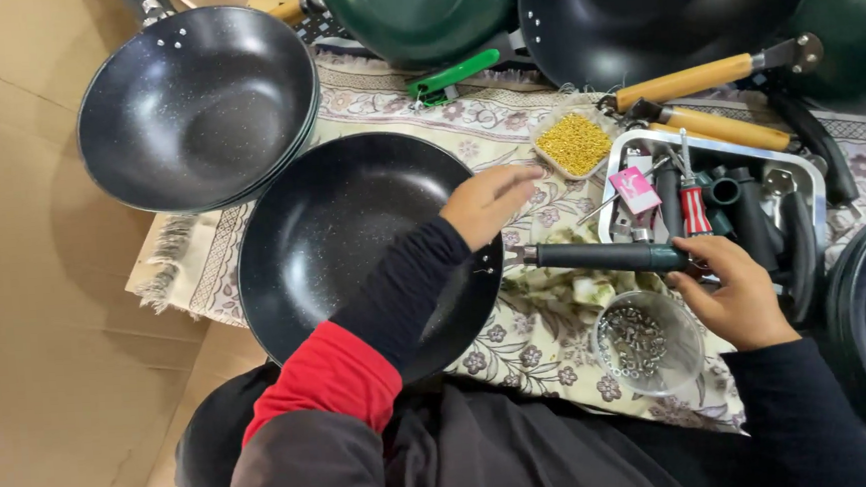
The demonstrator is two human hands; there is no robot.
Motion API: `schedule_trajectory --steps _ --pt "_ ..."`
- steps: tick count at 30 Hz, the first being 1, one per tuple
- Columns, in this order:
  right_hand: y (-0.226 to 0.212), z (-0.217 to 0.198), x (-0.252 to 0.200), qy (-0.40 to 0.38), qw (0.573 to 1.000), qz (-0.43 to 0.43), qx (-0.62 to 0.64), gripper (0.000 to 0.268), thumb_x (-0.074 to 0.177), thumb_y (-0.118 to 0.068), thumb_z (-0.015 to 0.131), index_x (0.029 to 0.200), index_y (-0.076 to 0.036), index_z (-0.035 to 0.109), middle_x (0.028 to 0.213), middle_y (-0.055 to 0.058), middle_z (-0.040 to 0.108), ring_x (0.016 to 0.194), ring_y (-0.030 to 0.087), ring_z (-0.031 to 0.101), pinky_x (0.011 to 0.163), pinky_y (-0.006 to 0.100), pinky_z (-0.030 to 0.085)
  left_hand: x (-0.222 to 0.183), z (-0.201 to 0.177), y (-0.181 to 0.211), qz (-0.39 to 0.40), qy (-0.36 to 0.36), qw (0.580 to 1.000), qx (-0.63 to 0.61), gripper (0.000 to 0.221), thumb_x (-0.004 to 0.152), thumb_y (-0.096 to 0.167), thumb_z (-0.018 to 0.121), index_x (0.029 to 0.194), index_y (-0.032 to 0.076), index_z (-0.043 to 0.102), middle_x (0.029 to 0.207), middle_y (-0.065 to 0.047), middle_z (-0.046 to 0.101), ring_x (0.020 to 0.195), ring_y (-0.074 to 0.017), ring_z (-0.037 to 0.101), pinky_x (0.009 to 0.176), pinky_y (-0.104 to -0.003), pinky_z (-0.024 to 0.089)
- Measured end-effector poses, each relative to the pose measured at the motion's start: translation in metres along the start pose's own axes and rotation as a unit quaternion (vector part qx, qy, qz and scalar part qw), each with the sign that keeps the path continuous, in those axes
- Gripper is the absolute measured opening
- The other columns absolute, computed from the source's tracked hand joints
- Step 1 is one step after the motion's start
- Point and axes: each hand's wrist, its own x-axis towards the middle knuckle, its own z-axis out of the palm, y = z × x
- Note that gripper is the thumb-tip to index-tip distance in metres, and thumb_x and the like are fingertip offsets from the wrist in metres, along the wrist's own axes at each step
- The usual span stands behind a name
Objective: Assembling handles onto woks and pans using a screwdriver and other assembly tools.
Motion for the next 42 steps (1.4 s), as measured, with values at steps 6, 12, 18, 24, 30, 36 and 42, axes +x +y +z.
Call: schedule_trajectory --steps 6,12,18,24,30,36,42 --pt "0.0 -0.002 -0.001 0.003 1.0 0.001 -0.01 0.047 0.087 -0.01 0.077 0.133 -0.005 0.067 0.126 0.015 0.068 0.116 0.027 0.066 0.101 0.037 0.054 -0.022 0.03 0.009 0.043 -0.098 0.986 0.124 0.057 0.097 0.046 0.048 0.138 0.01 0.061 0.132 -0.015 0.066 0.12 -0.0298 0.061 0.102 -0.048 0.047" --pt "0.005 -0.001 -0.005 0.0 0.994 0.111 0.021 0.058 0.084 -0.013 0.079 0.138 -0.007 0.059 0.126 0.012 0.07 0.096 0.023 0.069 0.088 0.036 0.055 -0.006 0.078 0.001 0.122 -0.146 0.95 0.247 0.055 0.087 0.042 0.066 0.136 0.017 0.061 0.113 -0.011 0.066 0.098 -0.0315 0.065 0.084 -0.049 0.052" --pt "0.006 -0.004 -0.003 -0.023 0.992 0.123 -0.01 0.044 0.086 -0.022 0.08 0.127 -0.01 0.069 0.1 0.006 0.073 0.081 0.018 0.068 0.08 0.034 0.053 0.003 0.095 0.003 0.156 -0.151 0.919 0.33 0.058 0.091 0.046 0.066 0.139 0.016 0.056 0.106 -0.012 0.067 0.083 -0.0319 0.067 0.067 -0.047 0.054" --pt "-0.005 -0.011 0.005 -0.057 0.989 0.137 -0.009 0.042 0.087 -0.024 0.076 0.127 -0.011 0.071 0.106 0.005 0.074 0.079 0.017 0.066 0.078 0.033 0.053 0.001 0.1 -0.012 0.168 -0.125 0.916 0.343 0.044 0.093 0.044 0.063 0.127 0.016 0.061 0.094 -0.011 0.069 0.074 -0.0326 0.066 0.067 -0.048 0.053" --pt "0.003 -0.01 0.009 -0.071 0.981 0.179 0.003 0.039 0.089 -0.029 0.073 0.125 -0.014 0.074 0.091 0.002 0.077 0.077 0.014 0.064 0.077 0.031 0.05 0.0 0.102 -0.013 0.18 -0.12 0.901 0.375 0.043 0.095 0.044 0.063 0.125 0.014 0.059 0.096 -0.01 0.068 0.073 -0.0311 0.065 0.063 -0.046 0.052" --pt "0.017 0.006 0.008 -0.006 0.98 0.194 0.052 0.024 0.093 -0.022 0.077 0.116 -0.014 0.08 0.084 0.014 0.076 0.08 0.028 0.071 0.069 0.045 0.056 -0.005 0.09 -0.007 0.217 -0.13 0.902 0.351 0.046 0.101 0.044 0.052 0.13 0.008 0.057 0.1 -0.015 0.065 0.084 -0.0325 0.073 0.072 -0.039 0.059" --pt "0.009 0.002 0.012 -0.025 0.97 0.227 0.087 0.041 0.082 -0.018 0.085 0.121 -0.015 0.074 0.089 0.013 0.073 0.075 0.024 0.067 0.066 0.042 0.056 -0.006 0.09 -0.007 0.208 -0.13 0.901 0.357 0.047 0.101 0.044 0.051 0.131 0.008 0.056 0.101 -0.015 0.065 0.085 -0.0317 0.073 0.074 -0.039 0.059"
